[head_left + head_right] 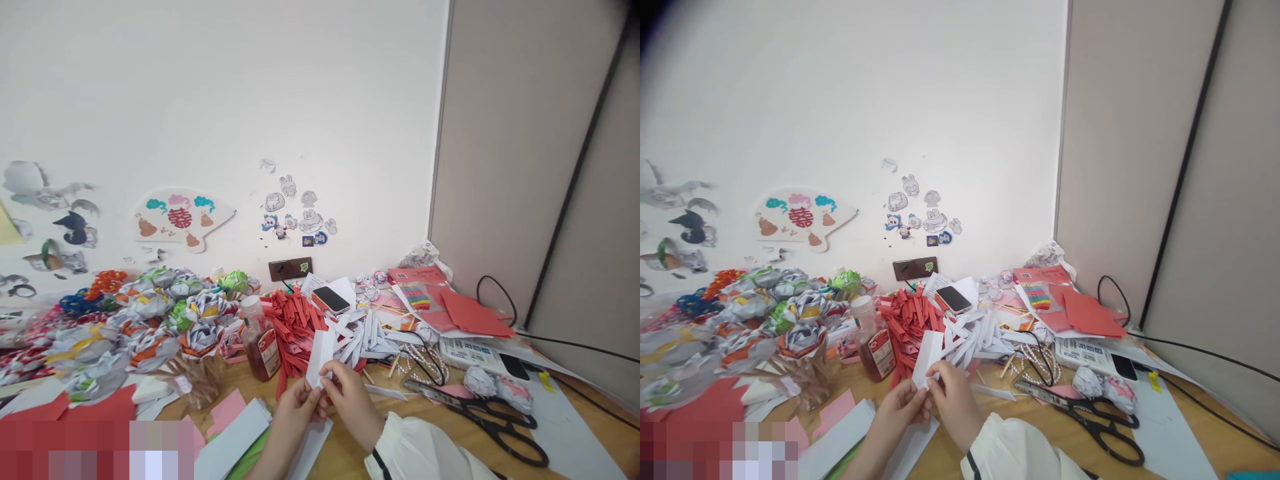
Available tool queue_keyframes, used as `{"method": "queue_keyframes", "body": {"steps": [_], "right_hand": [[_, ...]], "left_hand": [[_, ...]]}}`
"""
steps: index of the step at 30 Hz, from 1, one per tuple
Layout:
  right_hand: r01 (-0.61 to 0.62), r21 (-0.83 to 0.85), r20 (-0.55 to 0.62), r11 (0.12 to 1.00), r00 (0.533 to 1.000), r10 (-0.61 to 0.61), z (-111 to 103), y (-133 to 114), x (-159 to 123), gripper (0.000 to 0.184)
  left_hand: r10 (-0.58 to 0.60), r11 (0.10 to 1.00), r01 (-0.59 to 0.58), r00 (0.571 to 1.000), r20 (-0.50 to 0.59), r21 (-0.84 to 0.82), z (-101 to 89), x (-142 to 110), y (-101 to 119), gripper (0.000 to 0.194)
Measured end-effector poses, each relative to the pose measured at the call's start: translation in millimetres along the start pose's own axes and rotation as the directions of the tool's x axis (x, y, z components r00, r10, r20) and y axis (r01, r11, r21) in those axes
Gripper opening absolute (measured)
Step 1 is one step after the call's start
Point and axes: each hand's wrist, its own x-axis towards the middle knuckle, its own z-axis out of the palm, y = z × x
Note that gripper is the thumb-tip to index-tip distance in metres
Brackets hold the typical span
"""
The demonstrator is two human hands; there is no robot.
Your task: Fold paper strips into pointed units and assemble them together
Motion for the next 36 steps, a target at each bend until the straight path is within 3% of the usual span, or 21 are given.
{"method": "queue_keyframes", "body": {"steps": [5, 12, 20, 23, 26, 28, 33, 36], "right_hand": [[-0.039, 0.0, 0.014, 0.999, 0.999, 0.039, 2, 0, 0, 0.013], [0.061, 0.044, 0.038, 0.997, 0.997, -0.063, -2, 2, -1, 0.018], [0.037, 0.077, 0.029, 0.996, 0.999, -0.04, -2, 4, 0, 0.021], [0.038, 0.103, 0.116, 0.994, 0.992, -0.05, -6, 2, 1, 0.023], [0.07, 0.096, 0.272, 0.993, 0.958, -0.094, -11, 0, 1, 0.028], [0.085, 0.076, 0.315, 0.993, 0.943, -0.105, -13, -1, 1, 0.033], [0.02, -0.007, 0.176, 1.0, 0.984, -0.018, -8, 1, 2, 0.041], [0.003, -0.086, 0.125, 0.996, 0.992, 0.008, -6, 2, 4, 0.034]], "left_hand": [[-0.046, 0.999, 0.047, 0.999, 0.023, -0.026, 0.7, 1, 0, 0.045], [-0.006, 1.0, 0.006, 1.0, -0.008, 0.024, -3.8, 8, -12, 0.047], [-0.072, 0.997, 0.072, 0.997, 0.012, -0.029, -3.8, 8, -15, 0.048], [-0.119, 0.992, 0.119, 0.993, 0.003, -0.04, -5.6, 8, -13, 0.05], [-0.048, 0.998, 0.043, 0.992, -0.118, -0.043, -9.0, 7, -5, 0.048], [0.011, 0.998, -0.02, 0.988, -0.156, -0.058, -11.4, 5, 1, 0.046], [0.038, 0.999, -0.038, 0.993, -0.114, 0.0, -11.5, 7, -2, 0.048], [0.021, 1.0, -0.022, 0.994, -0.107, -0.012, -9.6, 11, -11, 0.057]]}}
